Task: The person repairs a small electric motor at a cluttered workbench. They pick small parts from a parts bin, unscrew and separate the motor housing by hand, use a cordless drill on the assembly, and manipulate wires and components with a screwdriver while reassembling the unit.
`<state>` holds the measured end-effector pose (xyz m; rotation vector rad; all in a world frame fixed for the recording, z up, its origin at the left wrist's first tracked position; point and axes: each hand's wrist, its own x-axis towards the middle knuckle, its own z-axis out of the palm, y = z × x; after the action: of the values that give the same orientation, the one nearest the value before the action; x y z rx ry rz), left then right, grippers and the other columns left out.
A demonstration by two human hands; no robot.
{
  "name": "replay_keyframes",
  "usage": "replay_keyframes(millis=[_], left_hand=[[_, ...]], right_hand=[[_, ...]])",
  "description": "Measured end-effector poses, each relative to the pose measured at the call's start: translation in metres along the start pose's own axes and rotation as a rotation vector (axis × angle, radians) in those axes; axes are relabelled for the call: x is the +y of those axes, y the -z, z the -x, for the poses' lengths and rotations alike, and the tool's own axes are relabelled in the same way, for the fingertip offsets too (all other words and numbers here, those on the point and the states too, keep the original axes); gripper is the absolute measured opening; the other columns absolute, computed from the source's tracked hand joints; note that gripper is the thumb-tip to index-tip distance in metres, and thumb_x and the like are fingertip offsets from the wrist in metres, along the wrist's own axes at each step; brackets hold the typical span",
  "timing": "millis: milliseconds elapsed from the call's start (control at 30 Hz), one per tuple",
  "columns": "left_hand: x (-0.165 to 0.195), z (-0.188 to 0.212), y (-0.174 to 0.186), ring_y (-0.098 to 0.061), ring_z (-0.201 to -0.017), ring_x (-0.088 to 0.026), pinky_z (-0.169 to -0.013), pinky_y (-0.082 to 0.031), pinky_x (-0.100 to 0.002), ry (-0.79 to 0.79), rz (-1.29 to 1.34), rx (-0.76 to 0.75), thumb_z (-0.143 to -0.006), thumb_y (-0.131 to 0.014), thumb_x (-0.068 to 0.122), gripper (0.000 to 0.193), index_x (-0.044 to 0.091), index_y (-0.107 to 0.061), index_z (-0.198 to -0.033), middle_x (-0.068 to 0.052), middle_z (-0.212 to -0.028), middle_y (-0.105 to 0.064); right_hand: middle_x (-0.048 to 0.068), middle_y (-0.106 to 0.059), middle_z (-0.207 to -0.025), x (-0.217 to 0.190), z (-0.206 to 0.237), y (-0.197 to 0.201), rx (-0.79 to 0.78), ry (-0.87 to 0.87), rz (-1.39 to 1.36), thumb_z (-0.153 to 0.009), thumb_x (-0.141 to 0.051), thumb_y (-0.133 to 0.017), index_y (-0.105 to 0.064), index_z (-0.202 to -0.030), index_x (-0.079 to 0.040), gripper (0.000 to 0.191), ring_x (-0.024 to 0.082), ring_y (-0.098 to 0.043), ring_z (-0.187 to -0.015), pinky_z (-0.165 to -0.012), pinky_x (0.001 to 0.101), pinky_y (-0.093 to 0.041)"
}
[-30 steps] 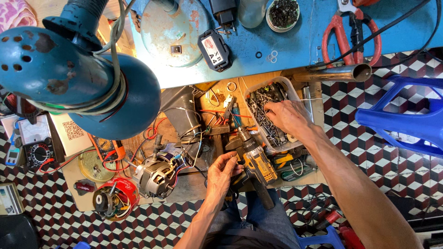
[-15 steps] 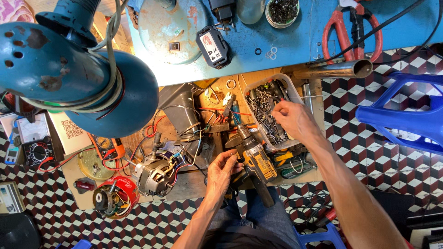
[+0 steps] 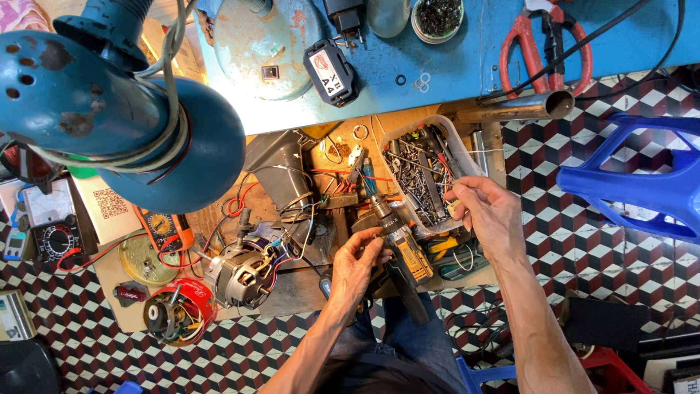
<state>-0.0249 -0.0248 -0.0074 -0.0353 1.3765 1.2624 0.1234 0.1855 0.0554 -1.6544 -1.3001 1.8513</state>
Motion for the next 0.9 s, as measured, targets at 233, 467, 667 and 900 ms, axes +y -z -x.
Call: replay_keyframes(millis=[233, 467, 667, 900], left_hand=[[0.013, -0.002, -0.015, -0.069, -0.087, -0.011, -0.083, -0.058, -0.025, -0.067, 0.057, -0.016, -0.093, -0.072, 0.012, 0.04, 0.001, -0.062, -0.129, -0.006, -0.095, -0.073], [0.043, -0.018, -0.041, -0.072, -0.093, -0.014, -0.087, -0.057, -0.025, -0.075, 0.14, -0.05, -0.092, -0.076, 0.011, 0.032, -0.004, -0.066, -0.118, -0.011, -0.104, -0.077], [0.064, -0.011, -0.057, -0.074, -0.093, -0.014, -0.088, -0.06, -0.028, 0.036, 0.376, -0.097, -0.09, -0.075, 0.014, 0.032, 0.0, -0.069, -0.118, -0.009, -0.108, -0.075], [0.075, -0.005, -0.063, -0.071, -0.09, -0.012, -0.085, -0.059, -0.027, 0.015, 0.592, -0.157, -0.095, -0.074, 0.017, 0.027, 0.002, -0.071, -0.118, -0.006, -0.102, -0.074]], right_hand=[[0.015, -0.073, -0.094, -0.008, 0.018, 0.006, -0.091, 0.079, -0.087, -0.101, -0.007, -0.065, -0.071, -0.111, 0.004, 0.017, 0.008, -0.061, -0.066, -0.061, 0.0185, -0.049], [0.014, -0.076, -0.099, -0.04, 0.037, -0.007, 0.017, 0.209, 0.266, -0.097, -0.005, -0.063, -0.063, -0.099, 0.003, 0.008, 0.013, -0.072, -0.081, -0.071, 0.0232, -0.058], [0.012, -0.071, -0.108, -0.061, 0.058, -0.014, 0.179, 0.666, 0.345, -0.103, -0.003, -0.067, -0.067, -0.112, 0.004, 0.012, 0.015, -0.068, -0.092, -0.081, 0.0249, -0.056], [0.006, -0.072, -0.094, -0.03, 0.057, -0.062, 0.05, 0.26, -0.406, -0.097, -0.004, -0.071, -0.069, -0.107, -0.001, 0.011, 0.009, -0.065, -0.082, -0.076, 0.0213, -0.052]])
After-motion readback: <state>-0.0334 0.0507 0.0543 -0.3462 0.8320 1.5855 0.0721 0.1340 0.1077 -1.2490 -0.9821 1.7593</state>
